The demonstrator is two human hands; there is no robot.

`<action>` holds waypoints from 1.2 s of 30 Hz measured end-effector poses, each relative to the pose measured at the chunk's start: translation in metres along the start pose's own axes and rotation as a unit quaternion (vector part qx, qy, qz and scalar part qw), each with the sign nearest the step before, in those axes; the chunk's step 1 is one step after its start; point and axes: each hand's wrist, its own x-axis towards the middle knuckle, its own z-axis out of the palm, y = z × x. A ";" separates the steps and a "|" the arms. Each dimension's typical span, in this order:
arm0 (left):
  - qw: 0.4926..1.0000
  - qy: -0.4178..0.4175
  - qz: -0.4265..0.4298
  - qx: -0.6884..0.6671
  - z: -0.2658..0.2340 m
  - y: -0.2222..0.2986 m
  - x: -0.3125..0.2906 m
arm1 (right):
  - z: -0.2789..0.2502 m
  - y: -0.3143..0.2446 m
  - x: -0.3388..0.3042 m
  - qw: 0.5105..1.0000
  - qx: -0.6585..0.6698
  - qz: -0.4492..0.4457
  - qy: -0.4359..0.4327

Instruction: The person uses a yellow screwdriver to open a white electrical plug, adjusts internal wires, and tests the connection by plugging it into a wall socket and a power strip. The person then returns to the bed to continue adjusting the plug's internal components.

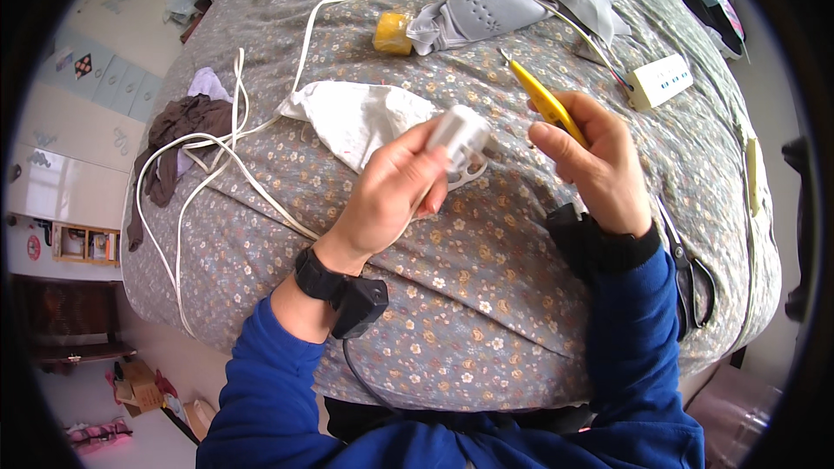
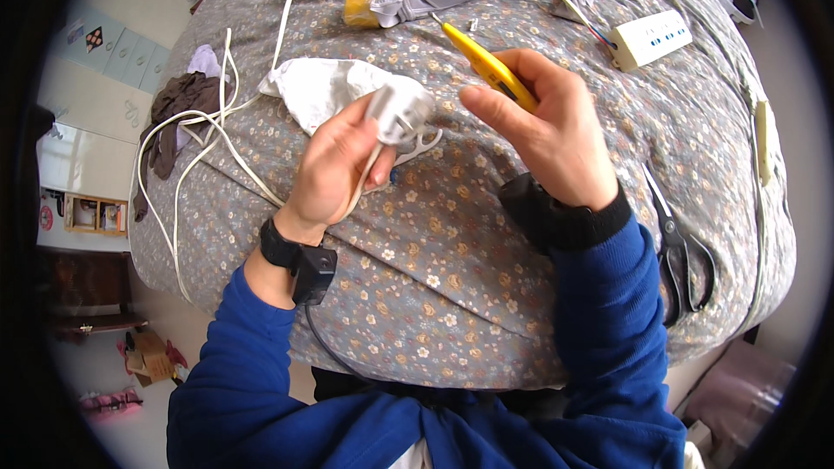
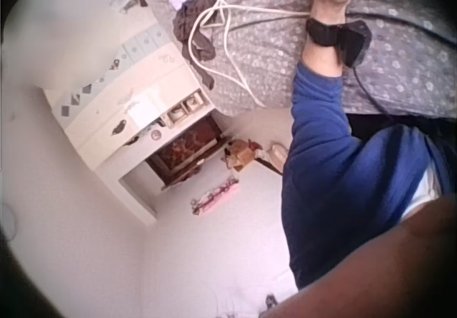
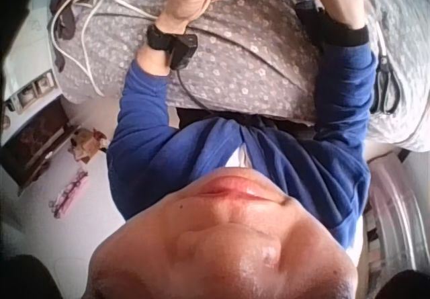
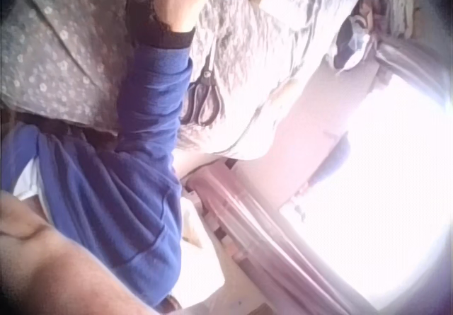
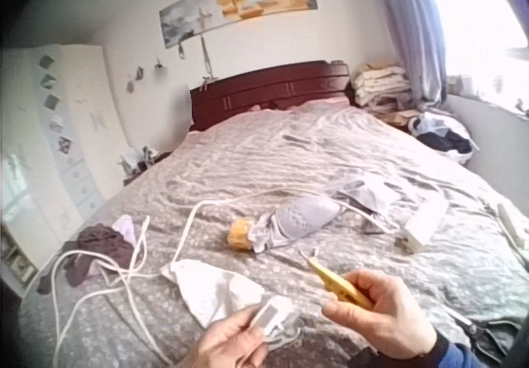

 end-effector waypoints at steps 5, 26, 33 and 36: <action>0.918 0.026 0.159 0.363 0.025 -0.006 -0.008 | 0.009 0.003 -0.003 0.989 0.093 0.020 -0.112; 0.995 0.063 -0.028 0.071 0.007 0.006 -0.001 | 0.015 0.004 -0.001 0.988 0.137 -0.037 0.063; 0.996 0.064 -0.041 -0.043 -0.004 0.003 0.002 | 0.020 -0.012 -0.015 0.980 0.007 -0.173 0.098; 0.996 0.056 -0.050 -0.050 -0.006 0.003 0.001 | 0.017 -0.016 -0.016 0.974 -0.077 -0.193 0.093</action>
